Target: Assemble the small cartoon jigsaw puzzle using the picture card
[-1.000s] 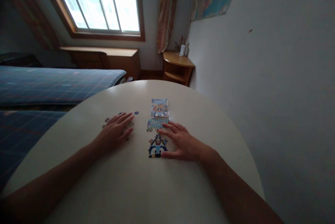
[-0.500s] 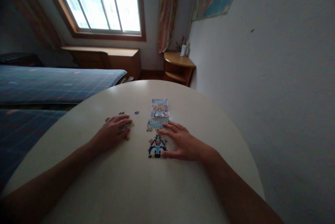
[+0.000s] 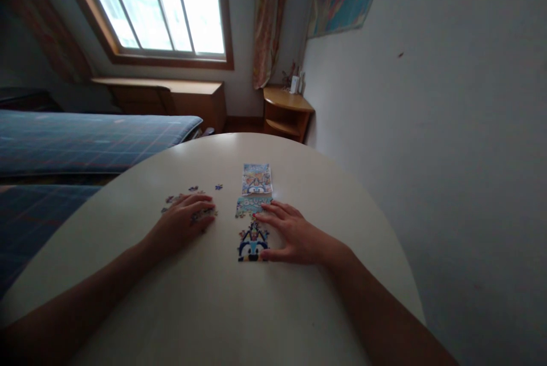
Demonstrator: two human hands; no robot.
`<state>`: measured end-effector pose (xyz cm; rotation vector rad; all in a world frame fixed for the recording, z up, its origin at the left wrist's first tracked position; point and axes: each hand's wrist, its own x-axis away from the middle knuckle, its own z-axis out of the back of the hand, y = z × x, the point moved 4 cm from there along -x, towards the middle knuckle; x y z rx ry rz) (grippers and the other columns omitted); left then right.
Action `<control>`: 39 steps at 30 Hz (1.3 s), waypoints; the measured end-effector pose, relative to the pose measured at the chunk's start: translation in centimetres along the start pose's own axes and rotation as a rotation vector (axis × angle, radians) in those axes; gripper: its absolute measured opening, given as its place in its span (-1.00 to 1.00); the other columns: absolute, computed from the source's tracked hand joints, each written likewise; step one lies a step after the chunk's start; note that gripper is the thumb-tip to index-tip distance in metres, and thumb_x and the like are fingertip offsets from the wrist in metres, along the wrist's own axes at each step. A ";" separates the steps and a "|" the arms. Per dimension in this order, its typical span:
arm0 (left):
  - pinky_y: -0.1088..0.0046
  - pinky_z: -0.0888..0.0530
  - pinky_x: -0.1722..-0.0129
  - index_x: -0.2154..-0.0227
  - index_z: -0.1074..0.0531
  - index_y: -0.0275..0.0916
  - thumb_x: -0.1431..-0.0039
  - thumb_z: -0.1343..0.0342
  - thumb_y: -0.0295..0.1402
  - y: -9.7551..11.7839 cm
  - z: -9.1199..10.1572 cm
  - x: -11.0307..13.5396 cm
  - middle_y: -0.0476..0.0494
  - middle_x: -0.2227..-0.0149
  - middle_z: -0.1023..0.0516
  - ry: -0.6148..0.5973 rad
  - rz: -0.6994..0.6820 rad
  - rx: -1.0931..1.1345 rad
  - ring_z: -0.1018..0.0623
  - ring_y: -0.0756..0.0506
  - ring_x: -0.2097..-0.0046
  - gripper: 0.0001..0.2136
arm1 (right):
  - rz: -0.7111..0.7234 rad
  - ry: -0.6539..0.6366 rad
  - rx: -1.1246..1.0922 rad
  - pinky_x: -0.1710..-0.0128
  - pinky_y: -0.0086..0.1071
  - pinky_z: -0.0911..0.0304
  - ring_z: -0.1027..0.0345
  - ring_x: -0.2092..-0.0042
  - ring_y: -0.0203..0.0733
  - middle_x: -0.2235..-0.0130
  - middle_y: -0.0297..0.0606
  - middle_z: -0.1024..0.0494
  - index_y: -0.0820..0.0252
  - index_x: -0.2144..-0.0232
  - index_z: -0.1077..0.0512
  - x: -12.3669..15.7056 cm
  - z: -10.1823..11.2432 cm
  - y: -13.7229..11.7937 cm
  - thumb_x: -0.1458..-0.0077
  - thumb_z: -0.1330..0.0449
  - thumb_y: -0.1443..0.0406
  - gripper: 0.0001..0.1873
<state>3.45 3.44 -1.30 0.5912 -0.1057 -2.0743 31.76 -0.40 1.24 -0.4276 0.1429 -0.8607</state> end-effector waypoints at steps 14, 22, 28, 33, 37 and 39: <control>0.06 -0.40 -0.13 0.20 -0.58 -0.12 -0.32 -0.02 -0.28 1.3 0.1 0.0 -0.13 0.11 -0.59 0.010 -0.090 0.013 -0.52 -0.20 0.02 -0.78 | 0.020 0.016 -0.008 -0.36 0.03 0.21 0.19 -0.41 0.10 -0.40 -0.17 -0.07 -0.05 -0.34 -0.13 0.0 -0.3 0.2 -0.03 -0.21 -0.22 -0.08; 0.10 -0.46 -0.03 0.17 -0.60 -0.09 -0.31 0.00 -0.43 1.9 0.2 0.2 -0.14 0.15 -0.56 -0.029 -0.175 -0.003 -0.49 -0.18 0.08 -0.75 | -0.008 -0.019 -0.010 -0.37 0.01 0.20 0.20 -0.42 0.10 -0.41 -0.17 -0.05 -0.02 -0.33 -0.14 0.1 0.1 -0.3 -0.03 -0.21 -0.22 -0.07; 0.13 -0.43 -0.04 0.15 -0.58 -0.12 -0.24 -0.01 -0.49 2.8 0.3 0.3 -0.14 0.15 -0.58 -0.068 -0.224 -0.022 -0.50 -0.15 0.10 -0.73 | -0.010 -0.013 -0.002 -0.37 0.00 0.20 0.20 -0.41 0.10 -0.41 -0.18 -0.05 -0.03 -0.33 -0.14 0.1 0.0 -0.3 -0.02 -0.21 -0.23 -0.07; 0.17 -0.43 0.00 0.22 -0.58 -0.14 -0.31 -0.06 -0.37 3.3 0.4 0.3 -0.12 0.19 -0.59 -0.043 -0.245 -0.015 -0.51 -0.14 0.14 -0.82 | 0.001 -0.011 -0.032 -0.36 0.02 0.22 0.20 -0.41 0.12 -0.41 -0.18 -0.04 -0.04 -0.33 -0.14 0.0 -0.1 0.0 -0.02 -0.22 -0.22 -0.07; 0.23 -0.45 0.04 0.25 -0.56 -0.15 -0.35 -0.03 -0.34 3.3 0.1 0.2 -0.10 0.20 -0.61 -0.031 -0.282 0.029 -0.52 -0.12 0.16 -0.81 | 0.006 -0.006 -0.051 -0.36 0.04 0.22 0.20 -0.41 0.14 -0.41 -0.17 -0.04 -0.04 -0.34 -0.14 0.0 -0.1 0.0 -0.02 -0.22 -0.22 -0.06; 0.22 -0.46 0.03 0.20 -0.54 -0.14 -0.35 -0.02 -0.33 3.1 0.0 0.2 -0.11 0.17 -0.61 -0.020 -0.254 0.035 -0.53 -0.13 0.13 -0.82 | 0.007 -0.007 -0.044 -0.36 0.04 0.22 0.20 -0.41 0.13 -0.41 -0.18 -0.05 -0.04 -0.34 -0.14 0.0 -0.2 0.1 -0.02 -0.21 -0.22 -0.07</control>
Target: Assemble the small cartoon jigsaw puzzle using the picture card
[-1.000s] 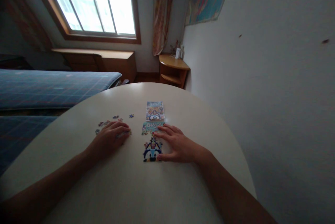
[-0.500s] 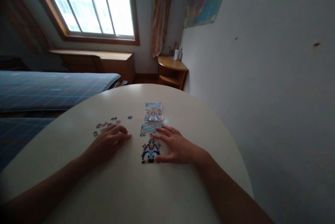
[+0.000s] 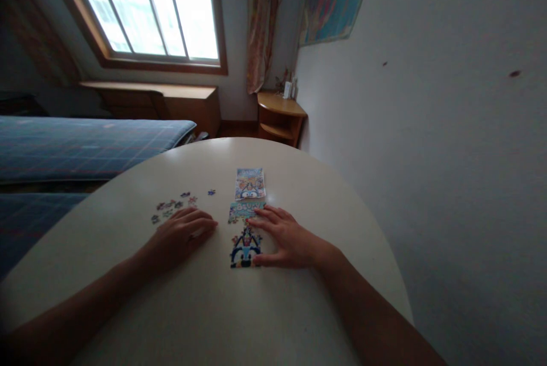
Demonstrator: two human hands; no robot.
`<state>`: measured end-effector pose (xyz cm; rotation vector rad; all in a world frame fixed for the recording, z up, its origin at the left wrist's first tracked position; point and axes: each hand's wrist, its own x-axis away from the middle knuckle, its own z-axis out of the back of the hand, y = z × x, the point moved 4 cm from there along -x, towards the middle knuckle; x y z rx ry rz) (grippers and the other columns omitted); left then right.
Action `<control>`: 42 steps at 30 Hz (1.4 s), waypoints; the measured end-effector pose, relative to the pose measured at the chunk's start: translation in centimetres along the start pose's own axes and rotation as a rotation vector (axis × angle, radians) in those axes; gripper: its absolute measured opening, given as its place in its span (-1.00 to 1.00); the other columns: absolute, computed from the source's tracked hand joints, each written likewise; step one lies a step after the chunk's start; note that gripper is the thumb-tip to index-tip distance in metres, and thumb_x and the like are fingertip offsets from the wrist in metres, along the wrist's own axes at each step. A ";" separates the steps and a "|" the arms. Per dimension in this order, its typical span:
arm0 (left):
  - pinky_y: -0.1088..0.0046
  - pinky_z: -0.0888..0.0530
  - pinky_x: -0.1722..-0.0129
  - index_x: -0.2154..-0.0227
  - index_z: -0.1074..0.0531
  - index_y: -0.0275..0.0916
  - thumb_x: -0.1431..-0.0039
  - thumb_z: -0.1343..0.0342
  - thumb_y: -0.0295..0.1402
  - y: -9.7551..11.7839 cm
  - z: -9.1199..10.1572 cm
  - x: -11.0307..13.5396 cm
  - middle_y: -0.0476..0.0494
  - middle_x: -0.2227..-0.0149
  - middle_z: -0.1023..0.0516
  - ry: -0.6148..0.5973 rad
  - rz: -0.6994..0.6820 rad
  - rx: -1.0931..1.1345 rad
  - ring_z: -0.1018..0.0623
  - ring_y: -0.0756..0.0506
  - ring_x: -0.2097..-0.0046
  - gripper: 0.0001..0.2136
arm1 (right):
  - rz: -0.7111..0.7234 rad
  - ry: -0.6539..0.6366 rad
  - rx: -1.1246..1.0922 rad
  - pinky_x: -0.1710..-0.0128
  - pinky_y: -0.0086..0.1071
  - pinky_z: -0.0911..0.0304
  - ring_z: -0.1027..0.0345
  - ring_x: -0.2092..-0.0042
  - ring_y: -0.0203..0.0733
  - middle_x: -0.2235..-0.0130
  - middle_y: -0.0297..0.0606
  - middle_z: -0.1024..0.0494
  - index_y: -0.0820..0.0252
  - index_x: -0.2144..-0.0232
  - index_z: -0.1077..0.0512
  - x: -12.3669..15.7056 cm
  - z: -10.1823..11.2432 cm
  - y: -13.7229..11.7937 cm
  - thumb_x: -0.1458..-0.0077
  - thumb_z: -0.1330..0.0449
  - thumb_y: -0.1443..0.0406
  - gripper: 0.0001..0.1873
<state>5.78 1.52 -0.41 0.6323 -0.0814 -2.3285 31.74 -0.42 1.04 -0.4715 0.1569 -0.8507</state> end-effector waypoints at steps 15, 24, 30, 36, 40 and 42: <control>0.17 -0.43 -0.08 0.03 -0.43 -0.13 -0.30 -0.05 -0.32 -0.5 -0.2 0.1 -0.06 0.17 -0.64 -0.003 0.147 0.094 -0.56 -0.14 0.06 -0.79 | -0.022 -0.022 0.019 -0.36 0.06 0.21 0.21 -0.42 0.15 -0.41 -0.16 -0.04 -0.03 -0.34 -0.14 -0.1 0.0 0.1 -0.02 -0.24 -0.19 -0.07; 0.08 -0.43 -0.08 -0.02 -0.41 -0.14 -0.16 -0.18 -0.28 -0.7 -0.1 0.3 -0.15 0.06 -0.59 0.011 0.243 0.047 -0.54 -0.23 0.00 -0.65 | -0.014 -0.011 0.010 -0.37 0.04 0.21 0.21 -0.42 0.14 -0.41 -0.18 -0.05 -0.04 -0.33 -0.15 0.0 -0.1 0.2 -0.01 -0.24 -0.20 -0.07; 0.14 -0.39 -0.12 0.00 -0.40 -0.12 -0.23 -0.10 -0.33 -1.1 -0.5 0.0 -0.07 0.15 -0.62 -0.015 0.262 0.125 -0.54 -0.17 0.03 -0.72 | -0.028 -0.031 0.031 -0.37 0.02 0.20 0.23 -0.42 0.12 -0.41 -0.15 -0.04 0.02 -0.34 -0.14 -0.1 0.0 -0.1 -0.03 -0.23 -0.20 -0.06; 0.19 -0.40 -0.12 -0.02 -0.38 -0.13 -0.29 -0.03 -0.34 -0.9 -0.7 0.0 -0.09 0.12 -0.59 -0.035 0.226 0.171 -0.51 -0.16 -0.01 -0.74 | -0.024 -0.027 0.025 -0.37 0.03 0.21 0.22 -0.42 0.11 -0.41 -0.16 -0.04 -0.01 -0.34 -0.13 0.0 0.1 0.0 -0.02 -0.23 -0.20 -0.06; 0.12 -0.41 -0.08 0.01 -0.41 -0.16 -0.28 -0.07 -0.26 -0.7 -0.5 0.3 -0.18 0.06 -0.54 0.005 0.206 0.071 -0.49 -0.21 -0.01 -0.75 | -0.025 -0.024 0.013 -0.37 0.03 0.24 0.23 -0.42 0.11 -0.41 -0.17 -0.04 -0.03 -0.34 -0.14 0.0 0.0 0.1 -0.02 -0.23 -0.20 -0.07; 0.07 -0.40 -0.08 0.09 -0.46 -0.16 -0.25 -0.11 -0.21 -0.7 -0.4 0.4 -0.21 0.02 -0.50 0.015 0.209 0.021 -0.47 -0.25 -0.03 -0.77 | -0.023 -0.023 0.013 -0.37 0.03 0.25 0.22 -0.42 0.11 -0.41 -0.18 -0.04 -0.04 -0.34 -0.13 0.0 0.0 0.1 -0.02 -0.23 -0.21 -0.07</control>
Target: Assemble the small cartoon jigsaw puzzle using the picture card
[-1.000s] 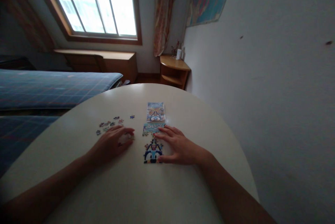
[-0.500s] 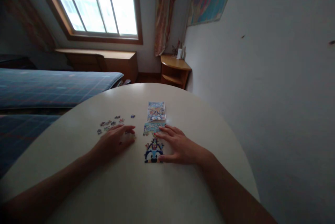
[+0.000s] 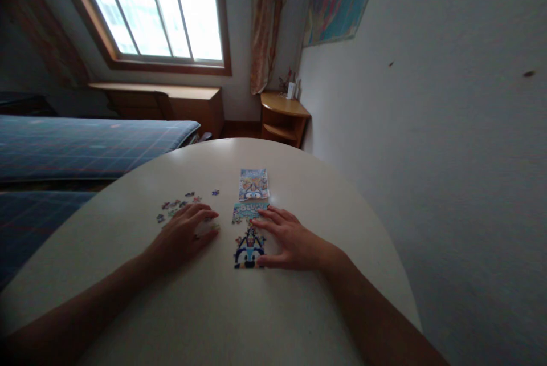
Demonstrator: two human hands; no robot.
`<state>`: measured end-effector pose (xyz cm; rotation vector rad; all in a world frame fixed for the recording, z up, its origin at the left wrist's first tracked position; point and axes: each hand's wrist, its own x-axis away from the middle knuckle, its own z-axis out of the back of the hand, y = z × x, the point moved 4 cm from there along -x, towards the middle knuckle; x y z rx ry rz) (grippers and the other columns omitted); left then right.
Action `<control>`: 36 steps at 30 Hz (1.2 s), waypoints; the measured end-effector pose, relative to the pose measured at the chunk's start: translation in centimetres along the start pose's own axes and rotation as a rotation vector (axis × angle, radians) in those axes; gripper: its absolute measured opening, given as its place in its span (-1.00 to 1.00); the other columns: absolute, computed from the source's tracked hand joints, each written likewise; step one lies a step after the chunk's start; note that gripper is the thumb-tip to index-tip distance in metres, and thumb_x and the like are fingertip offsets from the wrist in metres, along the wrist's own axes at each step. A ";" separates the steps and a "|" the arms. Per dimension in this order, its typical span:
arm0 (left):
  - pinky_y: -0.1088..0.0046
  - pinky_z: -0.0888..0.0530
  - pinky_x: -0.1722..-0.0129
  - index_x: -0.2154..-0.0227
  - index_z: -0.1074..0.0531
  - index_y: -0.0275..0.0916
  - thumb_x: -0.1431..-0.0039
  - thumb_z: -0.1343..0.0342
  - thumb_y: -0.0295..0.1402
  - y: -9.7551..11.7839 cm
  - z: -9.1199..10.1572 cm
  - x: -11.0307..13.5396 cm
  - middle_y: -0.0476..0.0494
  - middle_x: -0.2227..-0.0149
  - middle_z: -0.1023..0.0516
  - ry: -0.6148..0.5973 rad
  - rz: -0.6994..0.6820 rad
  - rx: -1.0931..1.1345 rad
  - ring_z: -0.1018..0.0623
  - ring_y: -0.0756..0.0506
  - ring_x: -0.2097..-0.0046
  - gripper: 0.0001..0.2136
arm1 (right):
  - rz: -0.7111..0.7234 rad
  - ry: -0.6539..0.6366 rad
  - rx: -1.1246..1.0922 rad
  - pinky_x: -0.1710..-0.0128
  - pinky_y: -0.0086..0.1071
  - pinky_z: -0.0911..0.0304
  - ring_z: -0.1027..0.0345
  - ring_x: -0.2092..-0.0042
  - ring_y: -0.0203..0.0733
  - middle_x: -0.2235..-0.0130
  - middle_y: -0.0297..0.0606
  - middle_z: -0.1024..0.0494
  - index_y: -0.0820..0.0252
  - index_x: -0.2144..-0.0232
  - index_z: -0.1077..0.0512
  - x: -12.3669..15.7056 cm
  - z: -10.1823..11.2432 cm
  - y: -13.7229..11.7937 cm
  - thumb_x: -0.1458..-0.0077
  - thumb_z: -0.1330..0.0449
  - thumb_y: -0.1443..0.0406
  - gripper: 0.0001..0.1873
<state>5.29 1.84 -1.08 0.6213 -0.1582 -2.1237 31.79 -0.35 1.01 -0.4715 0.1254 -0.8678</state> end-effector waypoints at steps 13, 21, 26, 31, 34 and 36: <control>0.17 -0.42 -0.07 0.25 -0.43 -0.17 -0.29 -0.06 -0.33 0.0 -0.8 -0.1 -0.15 0.07 -0.49 -0.071 -0.021 0.129 -0.46 -0.16 0.01 -0.92 | 0.012 0.012 0.011 -0.36 0.04 0.21 0.19 -0.41 0.13 -0.40 -0.14 -0.06 -0.01 -0.33 -0.15 0.0 0.1 -0.1 -0.02 -0.23 -0.20 -0.07; 0.10 -0.41 -0.08 0.16 -0.42 -0.18 -0.28 -0.10 -0.28 0.1 -0.3 0.0 -0.18 0.03 -0.47 -0.049 0.004 0.070 -0.45 -0.20 -0.01 -0.85 | 0.013 0.009 0.005 -0.36 0.06 0.20 0.19 -0.41 0.14 -0.40 -0.14 -0.06 -0.02 -0.33 -0.15 0.0 0.1 -0.1 -0.03 -0.24 -0.18 -0.09; 0.13 -0.41 -0.08 0.20 -0.45 -0.16 -0.28 -0.09 -0.29 0.4 -0.1 0.0 -0.15 0.02 -0.47 -0.074 0.012 0.094 -0.45 -0.20 -0.02 -0.89 | 0.007 0.007 -0.003 -0.36 0.06 0.21 0.21 -0.42 0.14 -0.41 -0.15 -0.05 -0.02 -0.33 -0.14 -0.1 0.0 0.0 -0.02 -0.24 -0.20 -0.07; 0.18 -0.44 -0.05 0.21 -0.43 -0.17 -0.29 -0.07 -0.30 0.2 -0.4 0.0 -0.16 0.07 -0.50 -0.059 -0.022 0.130 -0.47 -0.18 0.01 -0.90 | 0.012 0.014 -0.001 -0.36 0.07 0.19 0.22 -0.42 0.15 -0.41 -0.15 -0.05 -0.02 -0.33 -0.15 0.0 -0.1 0.1 -0.02 -0.23 -0.21 -0.07; 0.16 -0.44 -0.06 0.17 -0.42 -0.18 -0.27 -0.09 -0.29 0.0 -0.5 0.0 -0.18 0.05 -0.49 -0.037 -0.010 0.119 -0.45 -0.20 -0.02 -0.87 | 0.011 0.013 0.004 -0.36 0.07 0.20 0.21 -0.42 0.15 -0.41 -0.15 -0.05 -0.02 -0.33 -0.15 0.0 -0.1 0.1 -0.01 -0.23 -0.22 -0.06; 0.14 -0.44 -0.06 0.16 -0.42 -0.19 -0.26 -0.10 -0.29 -0.1 -0.4 0.1 -0.18 0.04 -0.48 -0.023 0.015 0.098 -0.44 -0.21 -0.03 -0.85 | 0.010 0.014 0.007 -0.36 0.07 0.20 0.21 -0.42 0.15 -0.41 -0.15 -0.05 -0.02 -0.33 -0.15 0.0 0.0 0.1 -0.01 -0.23 -0.21 -0.07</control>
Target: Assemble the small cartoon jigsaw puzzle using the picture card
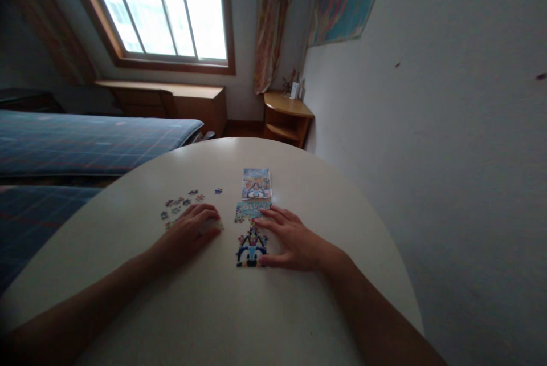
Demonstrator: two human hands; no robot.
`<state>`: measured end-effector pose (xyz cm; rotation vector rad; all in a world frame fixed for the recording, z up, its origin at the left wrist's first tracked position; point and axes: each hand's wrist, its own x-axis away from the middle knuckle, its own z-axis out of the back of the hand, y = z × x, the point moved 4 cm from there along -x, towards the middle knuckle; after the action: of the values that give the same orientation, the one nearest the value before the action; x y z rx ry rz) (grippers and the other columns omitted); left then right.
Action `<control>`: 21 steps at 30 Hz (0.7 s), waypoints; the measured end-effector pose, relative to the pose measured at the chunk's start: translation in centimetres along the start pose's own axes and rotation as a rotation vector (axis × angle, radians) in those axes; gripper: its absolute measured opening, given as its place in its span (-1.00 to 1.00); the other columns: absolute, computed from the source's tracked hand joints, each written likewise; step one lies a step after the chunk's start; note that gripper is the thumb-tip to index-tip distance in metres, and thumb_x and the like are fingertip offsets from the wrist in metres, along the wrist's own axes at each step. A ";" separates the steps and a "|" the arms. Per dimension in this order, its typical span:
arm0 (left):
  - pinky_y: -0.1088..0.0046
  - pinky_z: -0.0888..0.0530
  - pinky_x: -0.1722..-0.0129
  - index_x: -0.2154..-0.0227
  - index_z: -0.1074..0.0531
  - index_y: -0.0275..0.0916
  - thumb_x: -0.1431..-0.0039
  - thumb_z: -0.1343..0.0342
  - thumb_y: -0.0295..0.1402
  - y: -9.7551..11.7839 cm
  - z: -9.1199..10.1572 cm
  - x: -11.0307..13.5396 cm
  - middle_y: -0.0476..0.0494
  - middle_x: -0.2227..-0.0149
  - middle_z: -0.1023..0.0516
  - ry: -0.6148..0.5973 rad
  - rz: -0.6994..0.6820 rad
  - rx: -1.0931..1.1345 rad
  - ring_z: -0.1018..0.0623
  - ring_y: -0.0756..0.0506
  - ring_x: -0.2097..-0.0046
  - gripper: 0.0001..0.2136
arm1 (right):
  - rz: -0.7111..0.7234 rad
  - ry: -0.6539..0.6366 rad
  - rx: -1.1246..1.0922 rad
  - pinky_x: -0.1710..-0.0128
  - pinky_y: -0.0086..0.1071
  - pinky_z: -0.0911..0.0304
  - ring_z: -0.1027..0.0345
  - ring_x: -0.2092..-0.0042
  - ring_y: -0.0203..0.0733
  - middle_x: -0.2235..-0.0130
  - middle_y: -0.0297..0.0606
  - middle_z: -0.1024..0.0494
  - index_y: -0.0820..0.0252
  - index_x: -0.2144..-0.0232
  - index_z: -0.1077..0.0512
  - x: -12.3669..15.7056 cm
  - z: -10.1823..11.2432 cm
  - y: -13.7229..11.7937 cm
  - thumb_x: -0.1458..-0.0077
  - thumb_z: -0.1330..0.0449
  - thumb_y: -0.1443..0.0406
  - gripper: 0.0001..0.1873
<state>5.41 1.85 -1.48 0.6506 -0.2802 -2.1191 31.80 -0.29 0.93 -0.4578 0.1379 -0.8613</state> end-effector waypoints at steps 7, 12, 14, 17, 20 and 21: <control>0.13 -0.43 -0.08 0.27 -0.43 -0.18 -0.25 -0.12 -0.30 0.3 0.2 -0.1 -0.17 0.03 -0.47 -0.001 0.002 0.019 -0.42 -0.21 -0.05 -0.92 | -0.010 -0.006 -0.007 -0.36 0.07 0.20 0.22 -0.42 0.16 -0.41 -0.14 -0.05 -0.01 -0.32 -0.17 0.0 0.1 0.0 -0.01 -0.24 -0.20 -0.07; 0.16 -0.44 -0.07 0.26 -0.42 -0.17 -0.23 -0.12 -0.31 0.1 0.0 -0.3 -0.16 0.10 -0.52 0.003 -0.027 0.056 -0.43 -0.21 -0.06 -0.92 | 0.015 0.011 -0.014 -0.36 0.07 0.20 0.21 -0.42 0.14 -0.41 -0.17 -0.05 -0.05 -0.33 -0.15 0.0 -0.1 0.2 -0.02 -0.23 -0.21 -0.08; 0.15 -0.43 -0.09 0.25 -0.43 -0.16 -0.23 -0.12 -0.31 0.0 -0.1 -0.3 -0.16 0.12 -0.54 -0.001 -0.020 0.046 -0.41 -0.22 -0.12 -0.92 | 0.015 0.008 -0.006 -0.36 0.06 0.19 0.20 -0.41 0.14 -0.40 -0.16 -0.06 -0.05 -0.33 -0.15 0.0 -0.1 0.1 -0.02 -0.23 -0.21 -0.08; 0.13 -0.42 -0.11 0.27 -0.45 -0.16 -0.24 -0.11 -0.32 0.1 -0.2 -0.3 -0.18 0.11 -0.55 -0.003 -0.002 0.016 -0.42 -0.23 -0.13 -0.93 | 0.016 0.014 0.010 -0.35 0.04 0.17 0.18 -0.41 0.13 -0.40 -0.14 -0.07 -0.02 -0.32 -0.17 0.0 0.0 -0.1 -0.03 -0.22 -0.20 -0.10; 0.15 -0.42 -0.09 0.30 -0.47 -0.17 -0.25 -0.09 -0.35 0.6 -0.1 -0.4 -0.18 0.11 -0.55 0.000 -0.035 0.011 -0.49 -0.20 -0.05 -0.93 | 0.019 0.038 0.013 -0.35 0.03 0.16 0.14 -0.40 0.13 -0.38 -0.12 -0.11 0.00 -0.31 -0.18 -0.1 0.0 -0.3 -0.05 -0.23 -0.17 -0.13; 0.18 -0.43 -0.07 0.31 -0.47 -0.17 -0.26 -0.08 -0.36 0.8 -0.1 -0.4 -0.17 0.13 -0.56 0.006 -0.053 0.022 -0.50 -0.18 -0.02 -0.92 | 0.017 0.047 0.013 -0.35 0.03 0.15 0.13 -0.39 0.13 -0.37 -0.11 -0.13 0.00 -0.31 -0.18 -0.1 0.0 -0.3 -0.05 -0.23 -0.16 -0.13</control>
<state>6.24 1.72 -1.04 0.6833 -0.2860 -2.1670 31.52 -0.41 1.10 -0.4239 0.1787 -0.8566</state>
